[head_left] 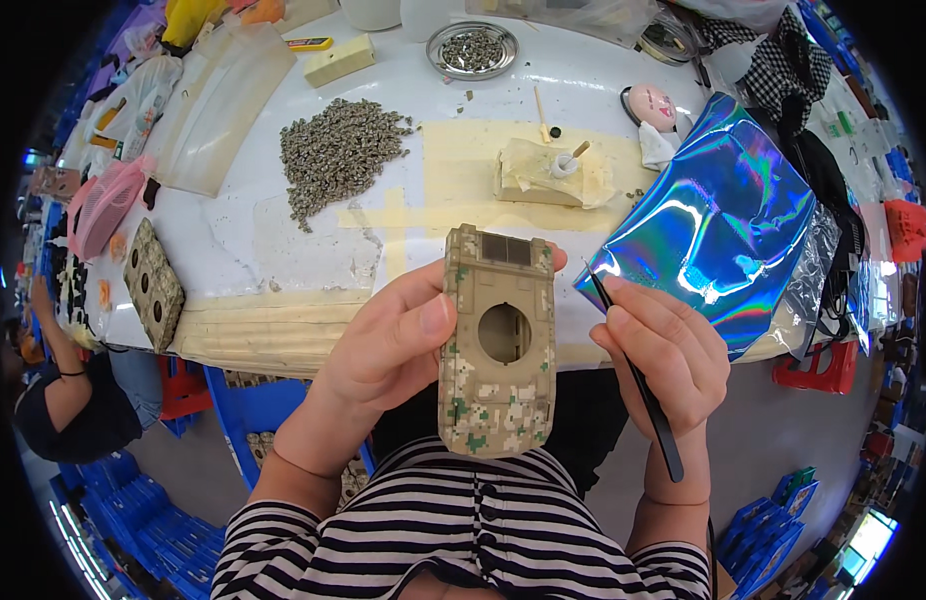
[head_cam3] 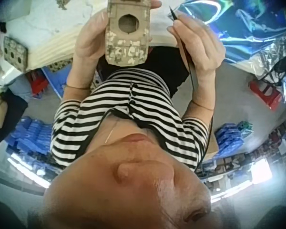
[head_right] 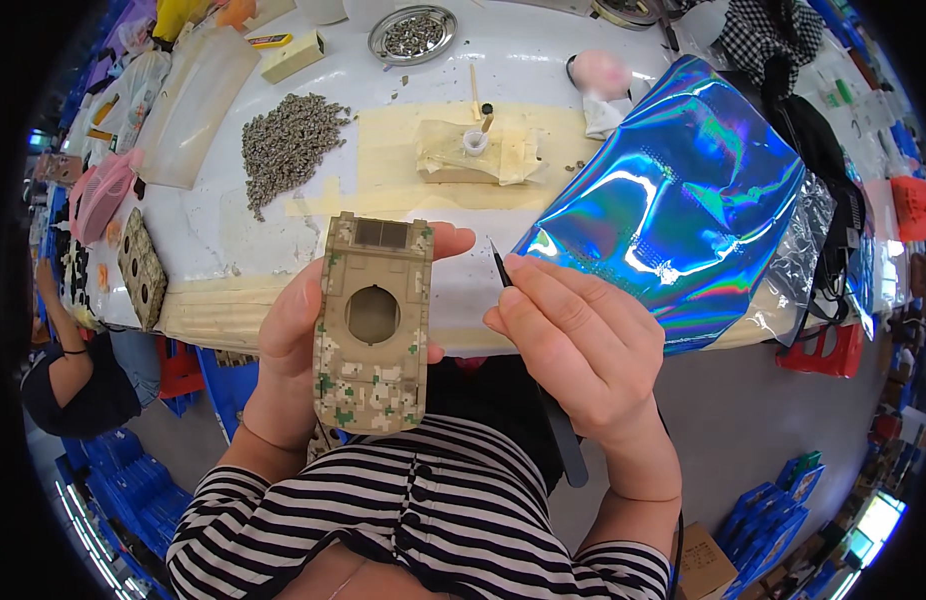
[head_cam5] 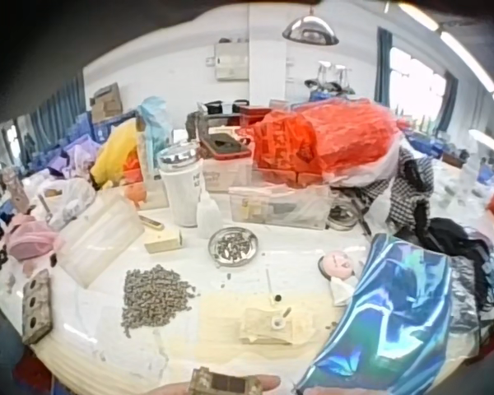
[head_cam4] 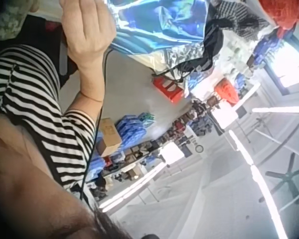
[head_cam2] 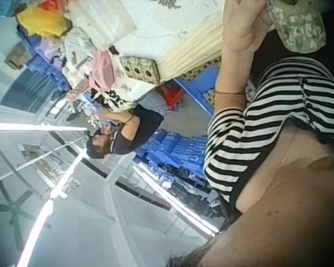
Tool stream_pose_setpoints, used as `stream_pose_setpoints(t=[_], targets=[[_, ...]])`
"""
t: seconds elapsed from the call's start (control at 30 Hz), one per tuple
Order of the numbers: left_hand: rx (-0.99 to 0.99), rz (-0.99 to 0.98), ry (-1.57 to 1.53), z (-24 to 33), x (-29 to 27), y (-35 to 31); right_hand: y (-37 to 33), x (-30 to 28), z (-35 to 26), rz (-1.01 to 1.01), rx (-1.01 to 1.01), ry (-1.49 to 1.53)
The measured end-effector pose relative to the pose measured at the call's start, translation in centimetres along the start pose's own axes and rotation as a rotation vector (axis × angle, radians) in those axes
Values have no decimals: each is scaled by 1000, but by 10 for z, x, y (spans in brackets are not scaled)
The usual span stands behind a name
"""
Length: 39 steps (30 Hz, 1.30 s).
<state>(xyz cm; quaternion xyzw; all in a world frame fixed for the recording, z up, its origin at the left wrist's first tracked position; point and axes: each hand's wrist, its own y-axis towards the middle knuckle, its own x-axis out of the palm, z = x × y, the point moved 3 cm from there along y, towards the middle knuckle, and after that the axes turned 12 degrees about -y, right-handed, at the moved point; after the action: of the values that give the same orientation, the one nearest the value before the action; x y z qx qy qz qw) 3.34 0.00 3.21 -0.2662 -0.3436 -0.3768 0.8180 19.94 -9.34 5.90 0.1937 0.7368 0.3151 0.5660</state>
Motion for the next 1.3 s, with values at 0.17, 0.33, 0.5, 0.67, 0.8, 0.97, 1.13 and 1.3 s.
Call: stream_pose_setpoints(t=[0.17,0.33,0.5,0.67,0.8,0.97,1.13,1.3], targets=[[-12,9,0,-5,6,2,0,-1,0,-15,-5,32],[-49,37,-11,-9,8,4,-2,-1,1,-28,-1,54],[-52,-18,-24,-9,6,7,-4,-1,2,-14,-4,69],[-85,-1,-30,-12,-1,5,-5,-1,3,-6,1,79],[-44,-23,-34,-11,3,9,-4,-3,3,-6,46,105],[-39,-46,-27,-9,0,9,-7,-4,9,11,284,275],[-60,-66,-39,-10,-3,8,-18,0,22,27,517,499],[-115,-101,-81,-10,-7,6,-19,2,24,55,675,765]])
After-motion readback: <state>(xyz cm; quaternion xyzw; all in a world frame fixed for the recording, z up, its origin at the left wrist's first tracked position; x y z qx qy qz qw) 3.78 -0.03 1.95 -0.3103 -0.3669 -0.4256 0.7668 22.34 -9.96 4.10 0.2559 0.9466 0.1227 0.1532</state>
